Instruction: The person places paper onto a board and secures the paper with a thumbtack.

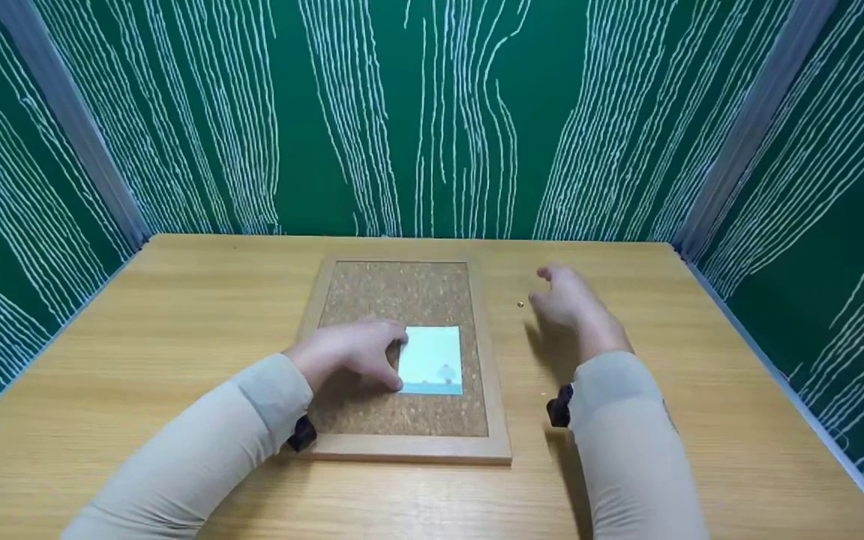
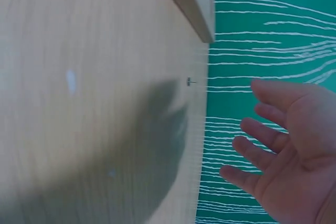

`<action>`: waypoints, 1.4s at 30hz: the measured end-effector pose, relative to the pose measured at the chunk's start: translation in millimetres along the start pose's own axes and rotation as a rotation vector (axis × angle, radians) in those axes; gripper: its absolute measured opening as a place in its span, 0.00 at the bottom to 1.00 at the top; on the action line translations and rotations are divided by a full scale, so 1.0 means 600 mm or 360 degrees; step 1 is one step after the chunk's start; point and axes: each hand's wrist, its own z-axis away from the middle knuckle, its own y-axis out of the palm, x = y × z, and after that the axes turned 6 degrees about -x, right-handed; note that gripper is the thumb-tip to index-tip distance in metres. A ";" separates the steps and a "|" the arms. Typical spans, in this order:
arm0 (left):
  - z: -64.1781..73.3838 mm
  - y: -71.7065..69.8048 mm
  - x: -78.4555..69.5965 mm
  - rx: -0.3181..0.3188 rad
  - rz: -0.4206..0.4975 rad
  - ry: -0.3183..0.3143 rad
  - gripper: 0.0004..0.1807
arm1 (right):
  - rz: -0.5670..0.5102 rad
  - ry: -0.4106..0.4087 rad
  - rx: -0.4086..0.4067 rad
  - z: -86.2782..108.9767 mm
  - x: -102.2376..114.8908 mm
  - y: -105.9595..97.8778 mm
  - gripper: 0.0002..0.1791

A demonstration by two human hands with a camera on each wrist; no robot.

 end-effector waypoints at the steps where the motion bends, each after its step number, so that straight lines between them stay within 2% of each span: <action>1: -0.001 -0.001 -0.001 0.0003 -0.0011 0.0012 0.21 | 0.0037 -0.0013 0.0017 -0.001 -0.001 0.004 0.33; 4: -0.003 -0.001 -0.002 0.0007 -0.0022 0.0030 0.21 | 0.0146 -0.0055 0.0082 -0.004 0.000 0.015 0.30; 9: -0.001 -0.002 -0.003 0.0019 0.0037 -0.0015 0.21 | 0.0257 -0.0135 0.0212 -0.008 0.003 0.031 0.28; 14: 0.001 -0.002 -0.004 0.0015 0.0071 -0.0032 0.23 | 0.0312 -0.0102 0.0275 -0.013 0.008 0.046 0.28; 21: 0.003 -0.005 -0.003 0.0029 0.0112 -0.0064 0.24 | 0.0473 -0.0175 0.0235 -0.021 0.010 0.053 0.23; 26: 0.002 -0.005 -0.001 0.0031 0.0093 -0.0065 0.25 | 0.0419 -0.0099 0.0220 -0.019 0.011 0.050 0.18; 33: -0.002 -0.003 -0.001 0.0013 -0.0017 0.0021 0.22 | 0.0450 -0.0178 0.0179 -0.013 0.010 0.043 0.15; 36: -0.002 -0.002 -0.001 0.0010 0.0004 0.0005 0.22 | 0.0413 -0.0107 0.0164 -0.012 0.009 0.042 0.15; 42: 0.000 -0.001 0.000 0.0014 0.0043 -0.0025 0.24 | 0.0388 -0.0076 0.0148 -0.011 0.009 0.044 0.13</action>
